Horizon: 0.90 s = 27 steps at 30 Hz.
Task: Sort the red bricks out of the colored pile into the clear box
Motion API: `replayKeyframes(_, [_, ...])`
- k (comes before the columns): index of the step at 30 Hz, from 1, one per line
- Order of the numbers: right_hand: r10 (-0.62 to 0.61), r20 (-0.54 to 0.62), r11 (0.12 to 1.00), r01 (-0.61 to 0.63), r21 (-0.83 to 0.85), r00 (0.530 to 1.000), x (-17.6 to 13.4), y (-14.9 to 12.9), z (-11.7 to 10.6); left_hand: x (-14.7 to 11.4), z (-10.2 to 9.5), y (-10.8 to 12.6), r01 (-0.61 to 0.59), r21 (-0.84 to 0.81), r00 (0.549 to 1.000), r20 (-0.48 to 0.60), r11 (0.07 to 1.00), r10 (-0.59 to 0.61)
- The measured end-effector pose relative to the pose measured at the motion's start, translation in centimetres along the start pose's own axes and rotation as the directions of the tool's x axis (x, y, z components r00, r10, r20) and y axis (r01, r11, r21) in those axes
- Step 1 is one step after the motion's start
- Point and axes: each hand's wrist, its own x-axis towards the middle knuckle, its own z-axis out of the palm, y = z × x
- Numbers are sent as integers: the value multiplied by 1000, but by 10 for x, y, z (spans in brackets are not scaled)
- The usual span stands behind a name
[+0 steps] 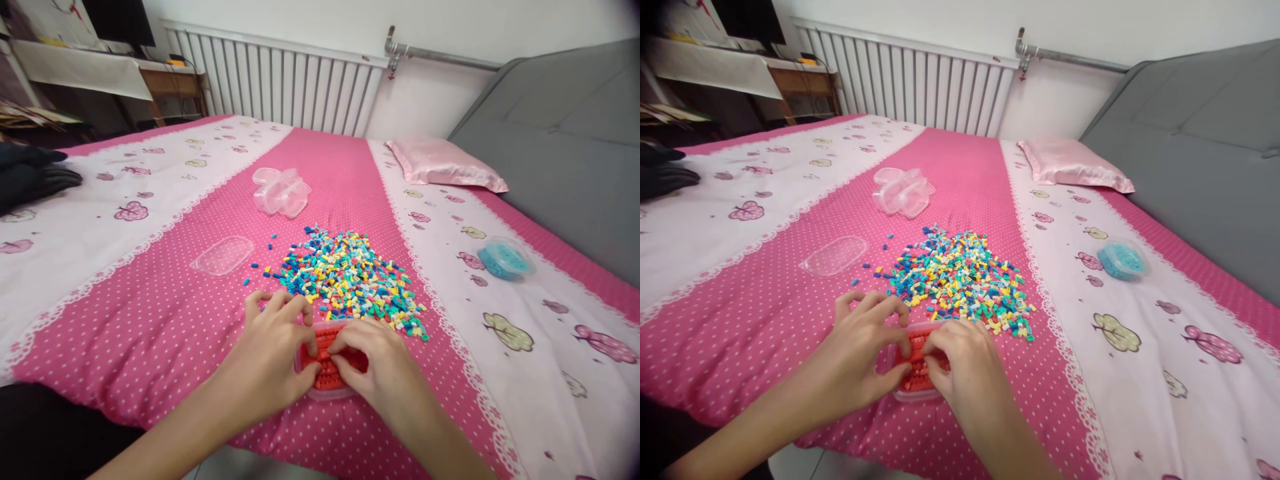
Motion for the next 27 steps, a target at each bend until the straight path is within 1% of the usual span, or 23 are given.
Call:
replayKeyframes(3, [-13,-1,1000,13,4,1000,0,0,1,6,-1,4,39,42,997,63,998,-42])
replayKeyframes(6, [-11,11,1000,11,-6,1000,0,-1,-1,9,-2,8,39,97,994,99,994,-49])
replayKeyframes(9, [-4,24,1000,4,-11,1000,-2,0,-4,9,-2,11,29,130,994,104,991,-43])
replayKeyframes(13, [-8,48,998,11,-57,999,-2,2,-6,8,-2,11,5,150,995,97,989,-20])
replayKeyframes(20, [-27,68,998,31,-57,997,-4,3,-5,10,-2,10,12,108,993,118,994,-25])
replayKeyframes(27, [-8,45,1000,8,-18,999,-3,2,-8,13,-4,11,25,35,991,130,999,-30])
